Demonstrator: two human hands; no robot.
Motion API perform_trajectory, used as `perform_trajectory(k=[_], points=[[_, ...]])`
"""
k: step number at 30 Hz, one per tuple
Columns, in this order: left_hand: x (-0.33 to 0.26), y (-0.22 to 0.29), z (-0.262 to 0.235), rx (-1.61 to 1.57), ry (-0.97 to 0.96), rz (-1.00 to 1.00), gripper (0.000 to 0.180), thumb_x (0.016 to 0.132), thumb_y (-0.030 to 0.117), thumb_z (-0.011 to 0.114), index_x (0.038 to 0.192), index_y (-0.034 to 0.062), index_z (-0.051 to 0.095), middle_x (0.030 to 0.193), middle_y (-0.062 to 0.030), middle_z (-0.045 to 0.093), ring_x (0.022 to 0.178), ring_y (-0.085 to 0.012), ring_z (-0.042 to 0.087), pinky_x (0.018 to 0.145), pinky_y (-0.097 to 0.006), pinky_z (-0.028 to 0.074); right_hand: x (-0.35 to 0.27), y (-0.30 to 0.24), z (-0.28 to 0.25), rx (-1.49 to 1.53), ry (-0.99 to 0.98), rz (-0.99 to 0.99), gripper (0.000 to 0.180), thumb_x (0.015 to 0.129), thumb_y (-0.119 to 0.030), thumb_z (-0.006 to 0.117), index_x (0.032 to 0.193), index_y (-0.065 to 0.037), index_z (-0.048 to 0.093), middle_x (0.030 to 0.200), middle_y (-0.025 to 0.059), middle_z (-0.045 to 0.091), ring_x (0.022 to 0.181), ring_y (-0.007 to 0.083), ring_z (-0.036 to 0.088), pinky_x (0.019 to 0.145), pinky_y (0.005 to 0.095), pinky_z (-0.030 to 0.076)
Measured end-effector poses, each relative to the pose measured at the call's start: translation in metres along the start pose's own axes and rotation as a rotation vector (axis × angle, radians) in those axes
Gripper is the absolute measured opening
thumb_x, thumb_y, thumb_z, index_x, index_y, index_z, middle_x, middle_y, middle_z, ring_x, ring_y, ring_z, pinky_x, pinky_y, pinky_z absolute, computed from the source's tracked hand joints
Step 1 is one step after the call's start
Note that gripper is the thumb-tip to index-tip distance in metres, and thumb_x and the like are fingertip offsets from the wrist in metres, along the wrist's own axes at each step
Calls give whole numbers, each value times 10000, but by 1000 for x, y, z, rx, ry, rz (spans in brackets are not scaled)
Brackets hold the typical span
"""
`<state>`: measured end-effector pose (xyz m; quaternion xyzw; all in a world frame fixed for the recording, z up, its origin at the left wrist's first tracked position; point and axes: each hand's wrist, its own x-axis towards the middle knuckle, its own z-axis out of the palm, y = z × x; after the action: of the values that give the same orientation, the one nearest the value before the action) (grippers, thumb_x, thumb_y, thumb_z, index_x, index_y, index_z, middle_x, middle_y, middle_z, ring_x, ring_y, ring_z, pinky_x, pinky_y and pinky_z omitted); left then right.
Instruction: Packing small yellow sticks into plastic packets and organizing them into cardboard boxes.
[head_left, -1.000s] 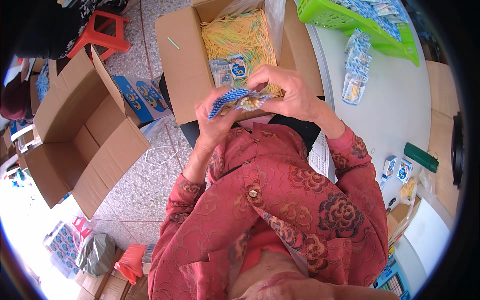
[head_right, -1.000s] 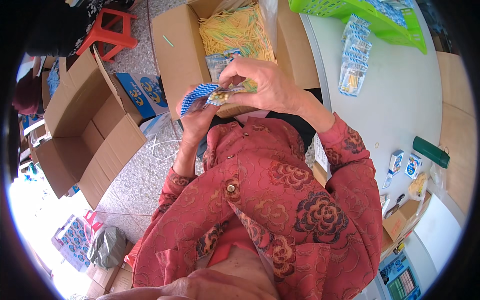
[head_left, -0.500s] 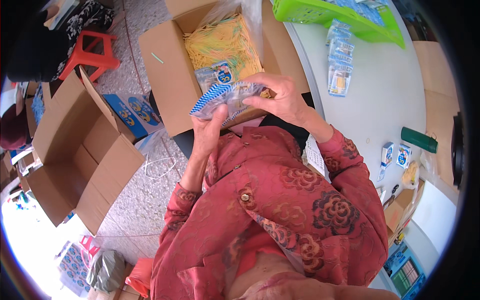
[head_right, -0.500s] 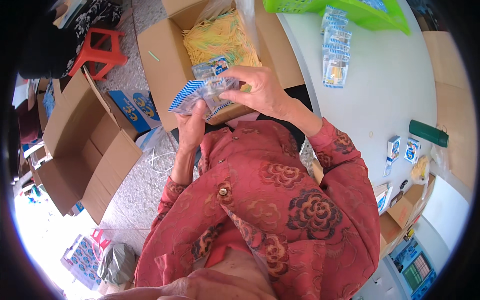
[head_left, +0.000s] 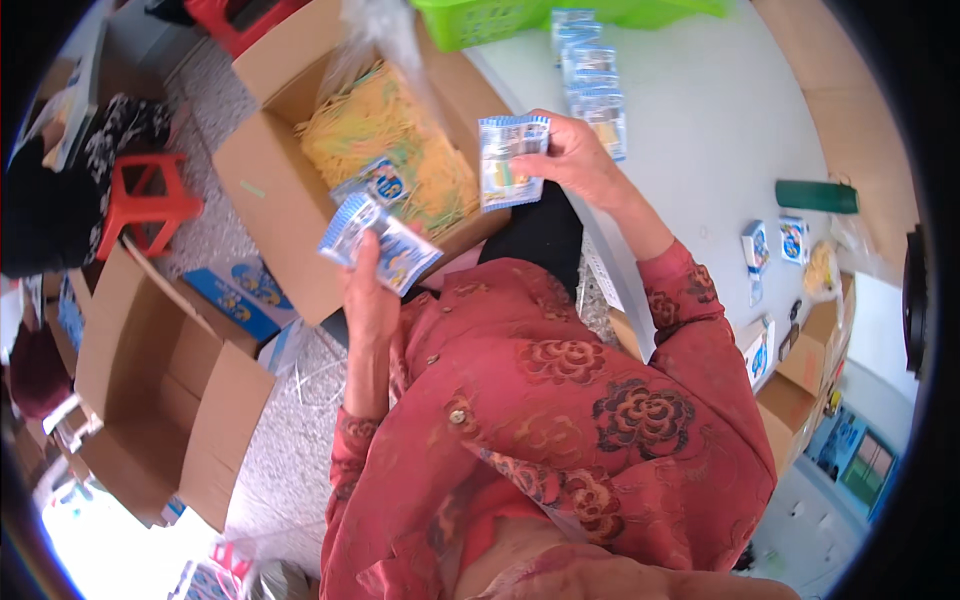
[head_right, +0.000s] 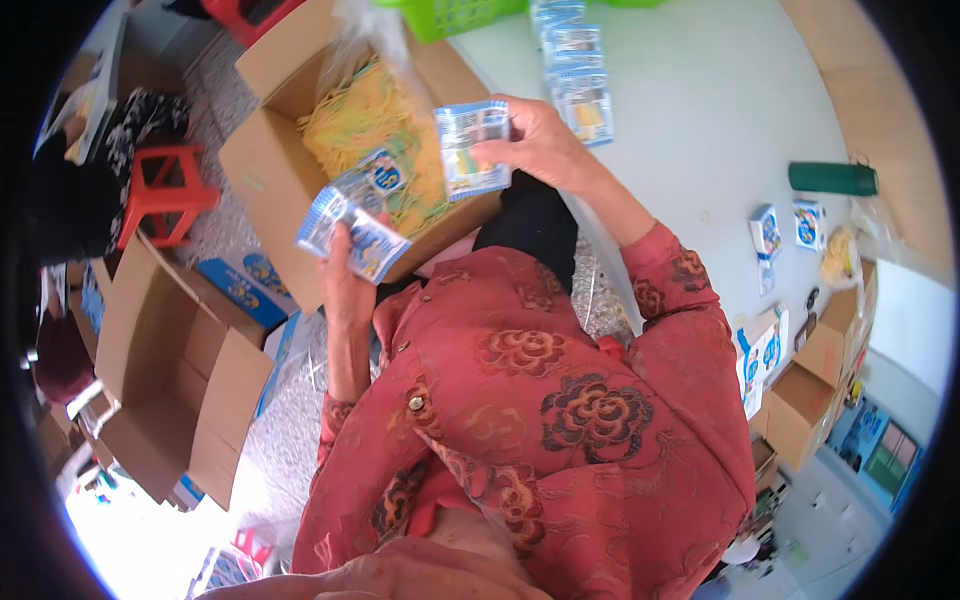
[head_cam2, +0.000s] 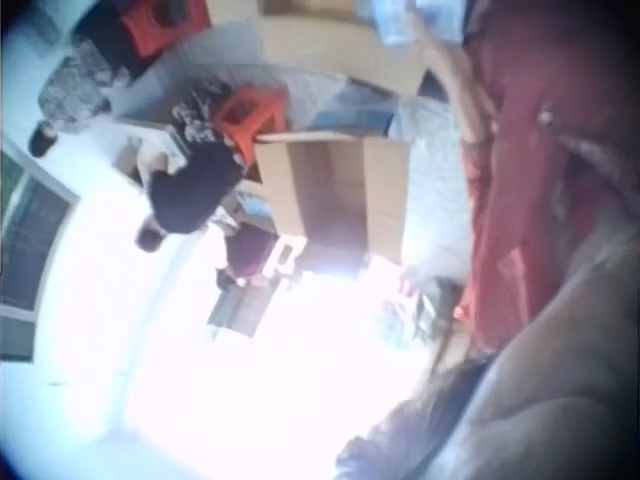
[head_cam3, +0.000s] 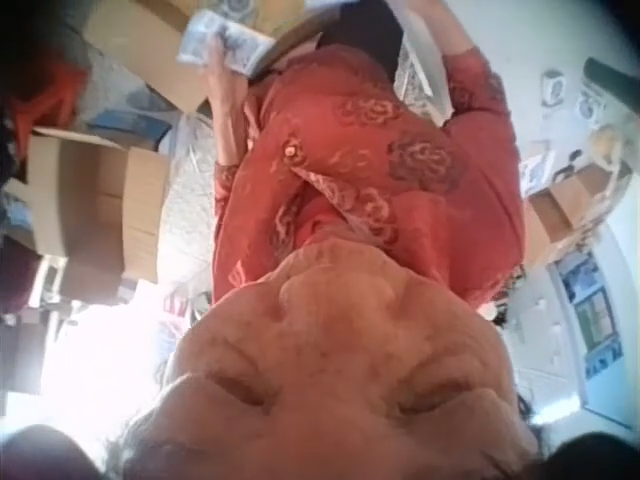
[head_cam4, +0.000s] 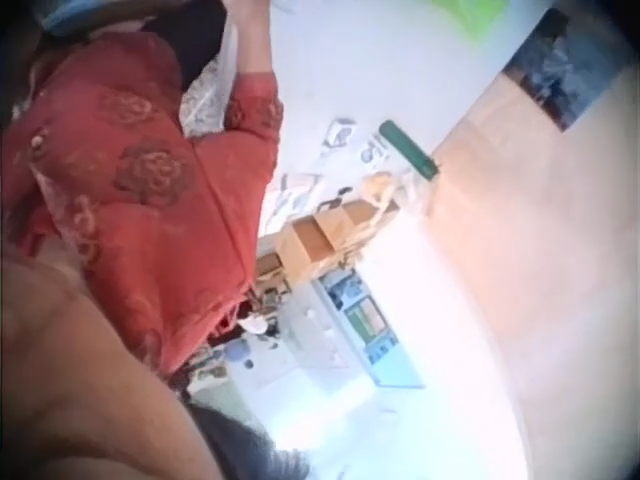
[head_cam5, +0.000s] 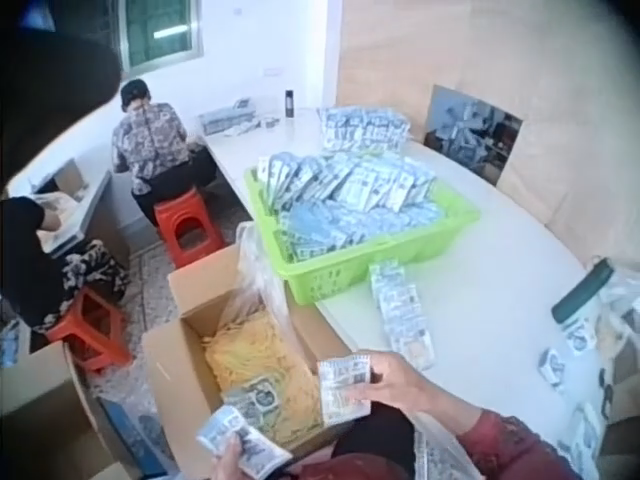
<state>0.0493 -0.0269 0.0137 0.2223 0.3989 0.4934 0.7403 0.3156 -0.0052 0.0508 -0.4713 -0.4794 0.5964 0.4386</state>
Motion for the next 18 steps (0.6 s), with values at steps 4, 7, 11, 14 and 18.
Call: perform_trajectory(k=[4, 7, 11, 14, 18], points=[[0, 2, 4, -49, -88, -68, 243, 886, 151, 483, 1058, -21, 501, 960, -194, 599, 869, -288, 611, 757, -395, 513, -26, -2, -72, -406, 125, 41, 290, 765, -127, 624, 1025, -12, 568, 858, 35, 616, 749, 87, 562, 681, 240, 467], [1, -4, 10, 45, -85, -68, 224, 849, 86, 535, 1048, -14, 514, 934, -176, 610, 862, -273, 614, 752, -381, 518, -39, -1, -101, -522, 240, 79, 327, 758, -107, 614, 1064, -5, 558, 892, 53, 620, 765, 102, 573, 703, 243, 464], [2, -10, 23, 64, -162, -101, 233, 804, 39, 577, 1030, 3, 532, 904, -143, 624, 842, -235, 620, 728, -354, 527, -40, 10, -115, -511, 317, 105, 307, 779, -119, 611, 1058, -4, 552, 895, 31, 600, 805, 88, 543, 730, 234, 441], [0, -10, 29, 89, -137, -114, 221, 794, 35, 588, 1008, 5, 543, 887, -139, 632, 810, -223, 627, 709, -344, 529, -34, 13, -116, -453, 331, 50, 315, 767, -125, 625, 1055, -18, 556, 891, 23, 596, 776, 99, 536, 730, 243, 439], [-1, -9, 30, 117, -117, -94, 203, 789, 32, 593, 987, 8, 555, 874, -143, 636, 781, -219, 632, 699, -337, 529, -30, 12, -112, -855, 539, -228, 332, 745, -128, 647, 1054, -43, 557, 862, 20, 583, 697, 117, 527, 678, 248, 448]])
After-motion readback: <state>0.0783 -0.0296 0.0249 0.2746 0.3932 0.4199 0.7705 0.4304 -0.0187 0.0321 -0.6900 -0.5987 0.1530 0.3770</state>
